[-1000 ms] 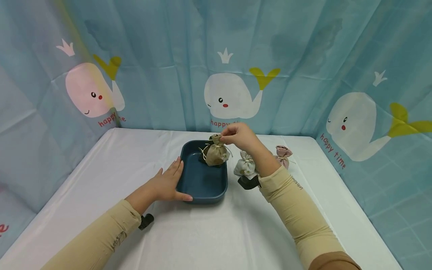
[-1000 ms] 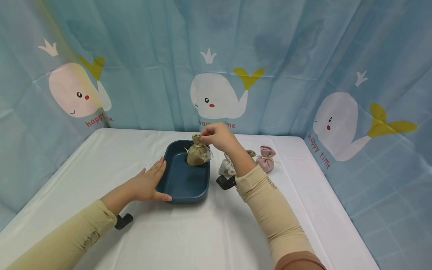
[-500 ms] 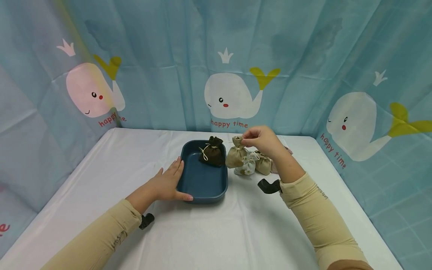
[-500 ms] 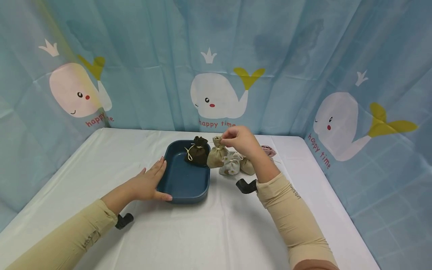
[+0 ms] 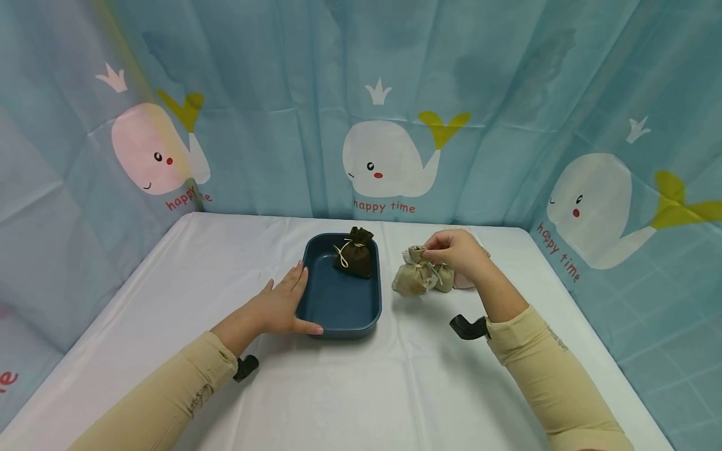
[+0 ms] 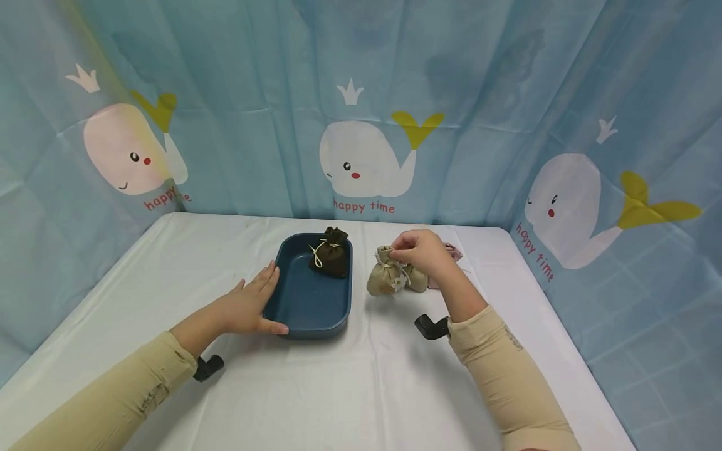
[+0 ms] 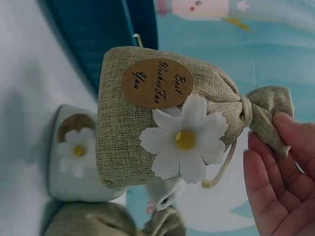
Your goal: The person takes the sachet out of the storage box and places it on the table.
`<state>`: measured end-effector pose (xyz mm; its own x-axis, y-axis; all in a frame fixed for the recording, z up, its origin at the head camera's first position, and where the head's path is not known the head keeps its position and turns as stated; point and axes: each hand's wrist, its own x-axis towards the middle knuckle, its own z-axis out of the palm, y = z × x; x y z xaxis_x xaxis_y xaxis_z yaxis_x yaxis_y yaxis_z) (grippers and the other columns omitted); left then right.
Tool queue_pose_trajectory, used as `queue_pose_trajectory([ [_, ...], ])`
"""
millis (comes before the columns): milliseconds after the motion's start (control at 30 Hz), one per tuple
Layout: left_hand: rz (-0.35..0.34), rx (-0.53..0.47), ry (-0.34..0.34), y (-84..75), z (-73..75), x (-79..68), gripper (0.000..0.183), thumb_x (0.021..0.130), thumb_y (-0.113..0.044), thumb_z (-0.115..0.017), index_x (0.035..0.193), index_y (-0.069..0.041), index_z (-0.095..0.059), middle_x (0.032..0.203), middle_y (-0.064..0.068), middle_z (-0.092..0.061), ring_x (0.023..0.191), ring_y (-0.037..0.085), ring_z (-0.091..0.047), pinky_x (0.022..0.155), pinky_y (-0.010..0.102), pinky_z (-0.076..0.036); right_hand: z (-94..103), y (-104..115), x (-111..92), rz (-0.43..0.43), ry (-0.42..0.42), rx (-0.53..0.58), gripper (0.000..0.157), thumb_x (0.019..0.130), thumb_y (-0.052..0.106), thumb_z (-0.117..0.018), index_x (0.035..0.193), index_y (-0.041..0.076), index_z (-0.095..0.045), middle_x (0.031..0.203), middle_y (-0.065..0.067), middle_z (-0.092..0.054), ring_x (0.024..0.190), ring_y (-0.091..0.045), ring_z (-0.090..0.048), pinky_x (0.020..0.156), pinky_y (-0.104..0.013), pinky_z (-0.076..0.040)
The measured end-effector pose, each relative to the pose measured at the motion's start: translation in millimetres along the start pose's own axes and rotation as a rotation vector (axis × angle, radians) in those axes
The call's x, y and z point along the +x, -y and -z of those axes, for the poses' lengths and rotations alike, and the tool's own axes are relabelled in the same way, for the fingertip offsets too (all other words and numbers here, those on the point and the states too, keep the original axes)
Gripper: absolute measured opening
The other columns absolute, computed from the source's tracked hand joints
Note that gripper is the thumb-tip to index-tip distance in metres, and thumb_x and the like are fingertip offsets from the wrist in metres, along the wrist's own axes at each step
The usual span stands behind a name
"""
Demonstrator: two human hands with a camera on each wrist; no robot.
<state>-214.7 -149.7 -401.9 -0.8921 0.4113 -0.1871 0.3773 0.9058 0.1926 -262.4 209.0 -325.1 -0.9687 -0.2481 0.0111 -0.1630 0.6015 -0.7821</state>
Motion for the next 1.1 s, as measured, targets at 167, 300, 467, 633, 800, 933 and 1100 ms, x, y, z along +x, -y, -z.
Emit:
queue_pose_trajectory([
  [167, 0.001, 0.003, -0.001, 0.4, 0.0, -0.6, 0.135, 0.055, -0.089, -0.046, 0.146, -0.001, 0.001, 0.152, 0.014, 0.009, 0.14, 0.029, -0.002, 0.103, 0.062, -0.012, -3.3, -14, -2, -0.016, 0.014, 0.023, 0.016, 0.083, 0.016, -0.068, 0.089, 0.001, -0.068, 0.083, -0.01, -0.066, 0.075, -0.019, -0.058, 0.073, -0.039, -0.05],
  [300, 0.001, 0.0, -0.003, 0.3, 0.7, -1.1, 0.135, 0.055, -0.088, -0.048, 0.146, -0.001, 0.001, 0.152, 0.014, 0.009, 0.14, 0.03, -0.002, 0.103, 0.062, -0.012, -6.6, -26, -3, -0.055, 0.014, 0.044, 0.014, 0.083, 0.014, -0.068, 0.087, 0.001, -0.067, 0.08, -0.006, -0.065, 0.074, -0.017, -0.059, 0.075, -0.043, -0.05],
  [467, 0.0, 0.007, -0.007, -0.2, 0.7, -1.6, 0.134, 0.055, -0.088, -0.047, 0.146, 0.0, -0.001, 0.152, 0.015, 0.008, 0.14, 0.03, -0.003, 0.103, 0.062, -0.013, -10.8, -38, -5, -0.07, 0.007, 0.041, 0.012, 0.082, 0.013, -0.069, 0.085, 0.002, -0.067, 0.078, -0.003, -0.065, 0.071, -0.017, -0.057, 0.063, -0.035, -0.05],
  [633, 0.0, 0.004, -0.005, -0.3, 0.4, -1.1, 0.133, 0.056, -0.087, -0.048, 0.146, -0.001, 0.0, 0.152, 0.014, 0.008, 0.14, 0.03, -0.003, 0.103, 0.062, -0.013, -15.1, -48, -8, -0.091, 0.005, 0.011, 0.011, 0.081, 0.016, -0.07, 0.085, 0.005, -0.068, 0.08, -0.003, -0.064, 0.073, -0.017, -0.056, 0.063, -0.036, -0.048],
  [800, 0.001, 0.004, -0.002, 0.9, -1.3, 0.0, 0.134, 0.056, -0.088, -0.047, 0.146, -0.002, 0.001, 0.152, 0.014, 0.009, 0.14, 0.03, -0.002, 0.103, 0.062, -0.012, -21.1, -53, -12, -0.129, 0.026, 0.068, 0.011, 0.082, 0.012, -0.068, 0.088, 0.003, -0.067, 0.085, -0.006, -0.066, 0.076, -0.018, -0.06, 0.075, -0.047, -0.05],
  [933, 0.001, 0.0, -0.003, 1.0, -1.3, -0.3, 0.134, 0.056, -0.087, -0.048, 0.146, -0.002, 0.002, 0.152, 0.013, 0.01, 0.14, 0.029, -0.001, 0.103, 0.062, -0.012, -22.4, -53, -12, -0.122, 0.03, 0.086, 0.012, 0.083, 0.01, -0.068, 0.089, 0.001, -0.067, 0.085, -0.008, -0.066, 0.075, -0.017, -0.061, 0.076, -0.046, -0.05],
  [1100, 0.001, -0.003, -0.004, 0.7, -1.4, -0.1, 0.134, 0.056, -0.087, -0.048, 0.146, -0.002, 0.002, 0.152, 0.013, 0.009, 0.14, 0.029, -0.001, 0.103, 0.062, -0.012, -23.3, -55, -11, -0.125, 0.039, 0.099, 0.015, 0.082, 0.011, -0.068, 0.091, -0.001, -0.066, 0.088, -0.008, -0.066, 0.076, -0.016, -0.062, 0.076, -0.043, -0.051],
])
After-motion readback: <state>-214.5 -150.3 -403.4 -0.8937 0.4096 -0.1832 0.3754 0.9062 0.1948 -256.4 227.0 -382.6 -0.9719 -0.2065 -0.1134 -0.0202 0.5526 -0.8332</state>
